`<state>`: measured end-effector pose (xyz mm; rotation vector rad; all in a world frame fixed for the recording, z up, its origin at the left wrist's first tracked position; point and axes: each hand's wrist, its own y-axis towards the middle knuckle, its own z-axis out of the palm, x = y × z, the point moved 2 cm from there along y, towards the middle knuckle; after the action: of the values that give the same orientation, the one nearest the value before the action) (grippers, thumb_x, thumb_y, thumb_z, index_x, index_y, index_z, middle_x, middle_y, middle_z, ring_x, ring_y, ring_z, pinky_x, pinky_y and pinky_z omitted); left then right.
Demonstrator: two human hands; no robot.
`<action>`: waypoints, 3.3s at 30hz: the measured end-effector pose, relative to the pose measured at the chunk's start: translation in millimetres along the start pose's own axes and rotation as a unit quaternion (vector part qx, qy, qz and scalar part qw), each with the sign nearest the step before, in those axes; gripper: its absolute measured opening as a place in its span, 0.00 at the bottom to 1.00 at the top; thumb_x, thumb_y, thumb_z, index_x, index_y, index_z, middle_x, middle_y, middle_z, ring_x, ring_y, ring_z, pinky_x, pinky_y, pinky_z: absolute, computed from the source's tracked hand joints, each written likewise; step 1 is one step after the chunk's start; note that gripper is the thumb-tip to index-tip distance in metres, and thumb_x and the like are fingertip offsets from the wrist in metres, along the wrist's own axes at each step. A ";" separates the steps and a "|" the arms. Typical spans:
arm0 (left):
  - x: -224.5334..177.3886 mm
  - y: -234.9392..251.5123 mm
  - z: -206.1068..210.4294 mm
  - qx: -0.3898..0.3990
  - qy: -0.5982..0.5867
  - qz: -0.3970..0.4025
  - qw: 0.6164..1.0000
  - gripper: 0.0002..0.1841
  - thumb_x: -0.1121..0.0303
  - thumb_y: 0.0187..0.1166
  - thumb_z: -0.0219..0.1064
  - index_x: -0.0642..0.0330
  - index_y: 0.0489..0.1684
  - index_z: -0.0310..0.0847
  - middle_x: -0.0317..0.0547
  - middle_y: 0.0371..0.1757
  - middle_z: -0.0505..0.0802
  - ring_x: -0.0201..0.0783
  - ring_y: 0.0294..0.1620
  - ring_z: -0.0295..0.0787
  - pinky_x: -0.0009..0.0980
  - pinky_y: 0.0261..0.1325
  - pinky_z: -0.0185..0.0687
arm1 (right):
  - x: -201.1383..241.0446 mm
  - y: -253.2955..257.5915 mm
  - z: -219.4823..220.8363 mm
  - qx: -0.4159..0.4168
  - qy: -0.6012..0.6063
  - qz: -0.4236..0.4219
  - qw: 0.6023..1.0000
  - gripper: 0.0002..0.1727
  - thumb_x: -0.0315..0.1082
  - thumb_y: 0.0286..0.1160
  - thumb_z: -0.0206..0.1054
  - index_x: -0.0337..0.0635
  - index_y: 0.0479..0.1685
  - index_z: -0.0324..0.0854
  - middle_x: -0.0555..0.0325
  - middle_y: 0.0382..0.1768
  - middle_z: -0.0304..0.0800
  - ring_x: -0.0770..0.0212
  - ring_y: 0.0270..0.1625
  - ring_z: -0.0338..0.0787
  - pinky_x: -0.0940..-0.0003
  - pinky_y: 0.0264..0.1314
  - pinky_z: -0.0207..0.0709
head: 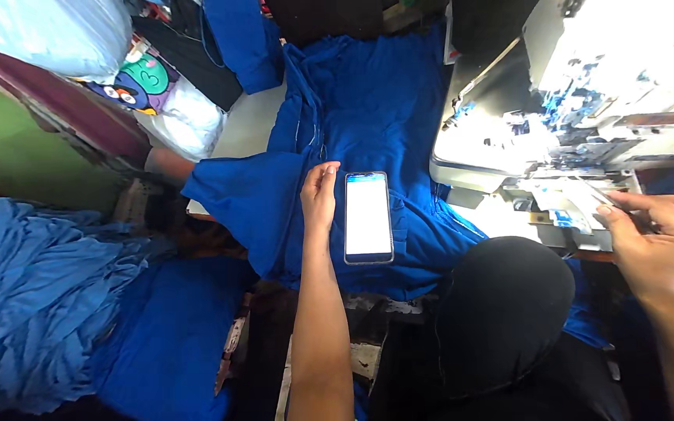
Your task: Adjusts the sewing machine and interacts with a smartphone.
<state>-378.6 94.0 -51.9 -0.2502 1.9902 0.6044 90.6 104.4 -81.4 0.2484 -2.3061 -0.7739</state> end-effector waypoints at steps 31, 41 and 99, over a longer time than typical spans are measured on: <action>-3.8 -17.3 -16.2 -0.030 -0.247 0.035 0.968 0.18 0.59 0.92 0.48 0.55 0.62 0.82 0.34 0.59 0.92 0.32 0.63 0.87 0.33 0.69 0.81 | -18.5 -19.4 1.4 -0.048 0.020 -0.017 0.998 0.16 0.39 0.80 0.71 0.32 0.50 0.92 0.33 0.44 0.89 0.43 0.51 0.87 0.55 0.62 0.76; -12.9 -108.6 -28.5 0.008 -0.089 0.151 0.985 0.32 0.40 0.79 0.64 0.43 0.80 0.72 0.32 0.84 0.73 0.41 0.89 0.61 0.49 0.87 0.62 | -26.2 -18.9 3.0 -0.050 0.031 -0.012 0.998 0.15 0.37 0.79 0.72 0.32 0.49 0.92 0.36 0.43 0.91 0.46 0.50 0.89 0.57 0.61 0.79; -31.6 -112.4 -14.5 0.087 0.010 0.033 0.996 0.49 0.54 0.69 0.71 0.73 0.88 0.50 0.62 0.88 0.63 0.37 0.87 0.59 0.29 0.84 0.60 | 28.4 34.9 6.2 0.004 -0.077 -0.072 0.994 0.07 0.27 0.68 0.72 0.39 0.40 0.94 0.46 0.38 0.89 0.44 0.43 0.89 0.50 0.41 0.83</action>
<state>-327.5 -11.9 -53.5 -0.0851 2.0632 0.4677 66.4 124.8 -48.8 0.3741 -2.4572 -0.8831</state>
